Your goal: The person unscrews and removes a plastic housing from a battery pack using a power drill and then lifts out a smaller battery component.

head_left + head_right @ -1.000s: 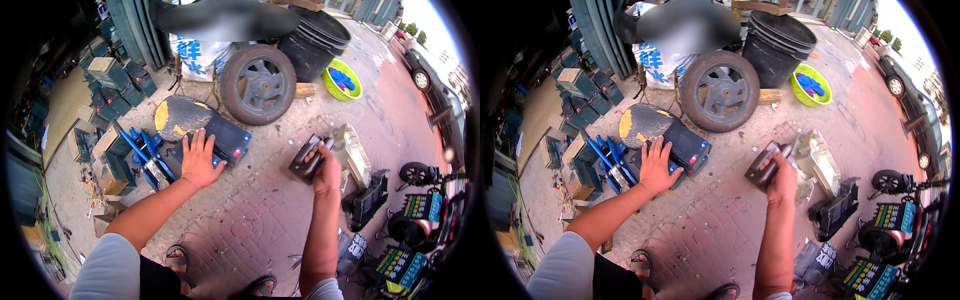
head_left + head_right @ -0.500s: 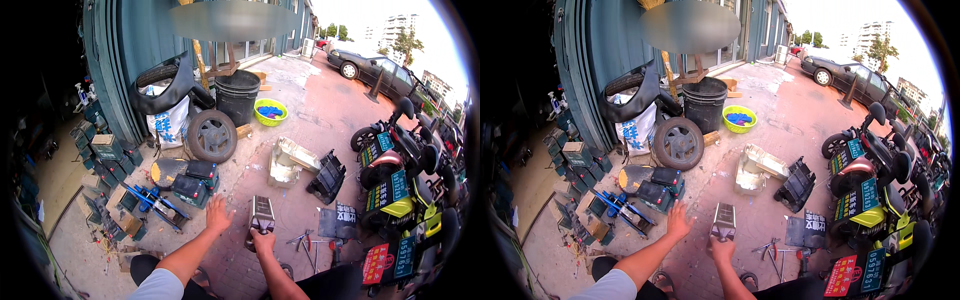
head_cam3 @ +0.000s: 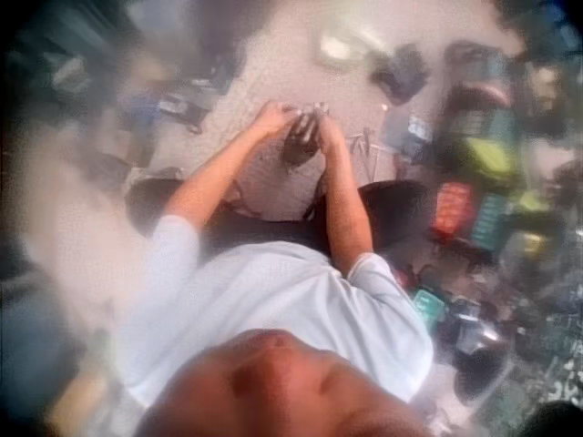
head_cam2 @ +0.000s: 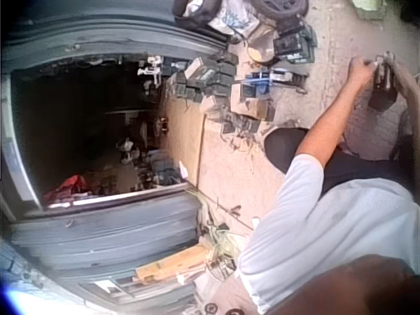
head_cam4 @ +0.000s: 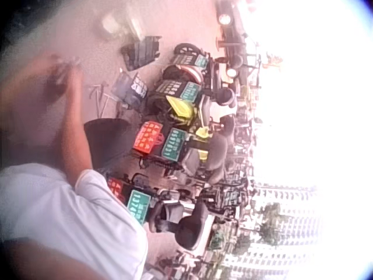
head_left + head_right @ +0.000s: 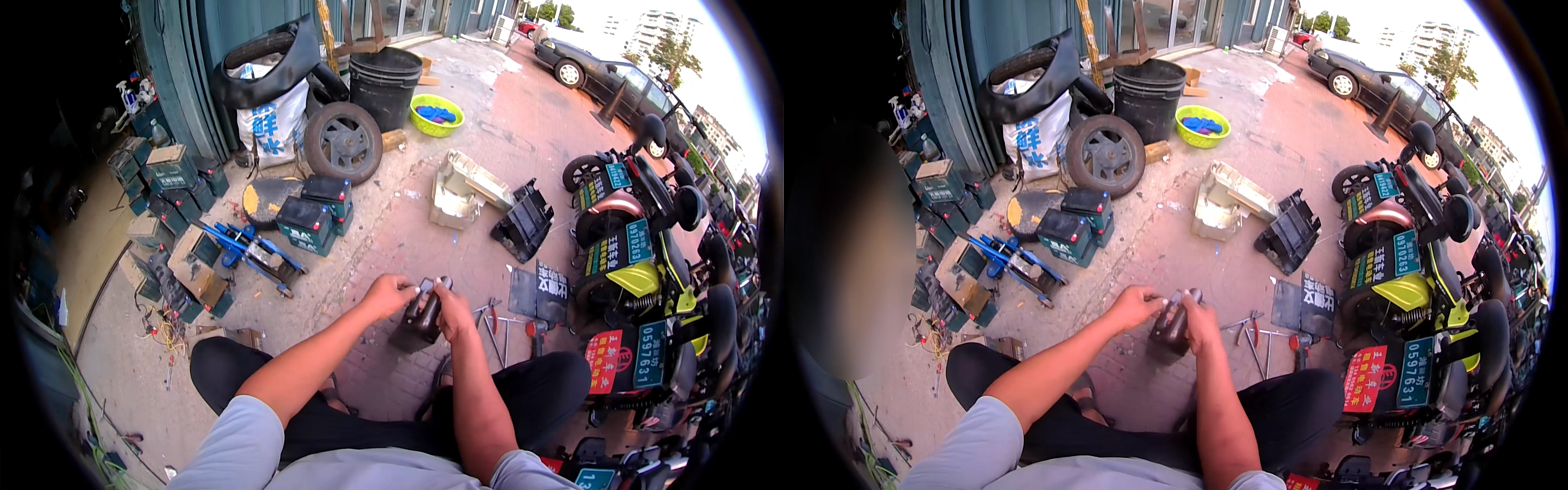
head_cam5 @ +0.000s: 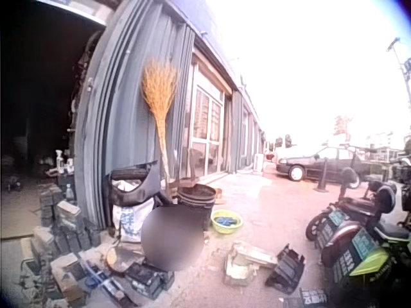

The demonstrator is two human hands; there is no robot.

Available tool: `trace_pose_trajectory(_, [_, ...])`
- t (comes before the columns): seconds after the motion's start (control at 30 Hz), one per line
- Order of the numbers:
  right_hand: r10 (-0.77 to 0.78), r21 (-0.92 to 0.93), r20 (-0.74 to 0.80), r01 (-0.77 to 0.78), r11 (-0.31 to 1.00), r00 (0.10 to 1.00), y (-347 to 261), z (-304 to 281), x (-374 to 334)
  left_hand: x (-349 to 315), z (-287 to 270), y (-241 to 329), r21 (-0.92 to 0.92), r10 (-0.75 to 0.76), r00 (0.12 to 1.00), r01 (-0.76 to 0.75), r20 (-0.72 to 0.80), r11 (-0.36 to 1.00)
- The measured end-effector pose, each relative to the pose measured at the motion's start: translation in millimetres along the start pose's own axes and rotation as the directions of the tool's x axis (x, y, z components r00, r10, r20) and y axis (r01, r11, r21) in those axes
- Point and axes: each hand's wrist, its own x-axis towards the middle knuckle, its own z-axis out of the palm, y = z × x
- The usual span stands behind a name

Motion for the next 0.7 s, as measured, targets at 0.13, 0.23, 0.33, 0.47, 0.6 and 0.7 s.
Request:
trace_pose_trajectory(0.13, [0.028, 0.107, 0.142, -0.043, 0.993, 0.989, -1, -15, -7, -6, 0, 20, 0.02, -0.036, 0.999, 0.036, -0.002, 0.999])
trace_pose_trajectory(0.23, [0.005, 0.113, 0.158, -0.024, 0.993, 0.987, -1, -21, -8, -3, 6, 30, -0.072, -0.054, 0.997, 0.058, 0.049, 0.996])
trace_pose_trajectory(0.33, [-0.035, 0.055, 0.035, 0.033, 0.998, 0.999, -2, -16, -12, -2, 11, 31, -0.119, -0.08, 0.994, 0.088, 0.072, 0.989])
trace_pose_trajectory(0.47, [-0.225, -0.243, -0.226, 0.169, 0.955, 0.948, -8, -15, -13, 0, 14, 40, -0.065, -0.118, 0.987, 0.125, 0.109, 0.99])
trace_pose_trajectory(0.6, [-0.298, -0.28, -0.228, 0.231, 0.932, 0.927, -2, -22, -5, -4, 23, 49, -0.161, -0.105, 0.981, 0.132, 0.165, 0.978])
trace_pose_trajectory(0.7, [-0.276, -0.286, -0.128, 0.231, 0.93, 0.952, 0, -17, 1, 4, 28, 33, -0.21, -0.086, 0.983, 0.12, 0.164, 0.97])
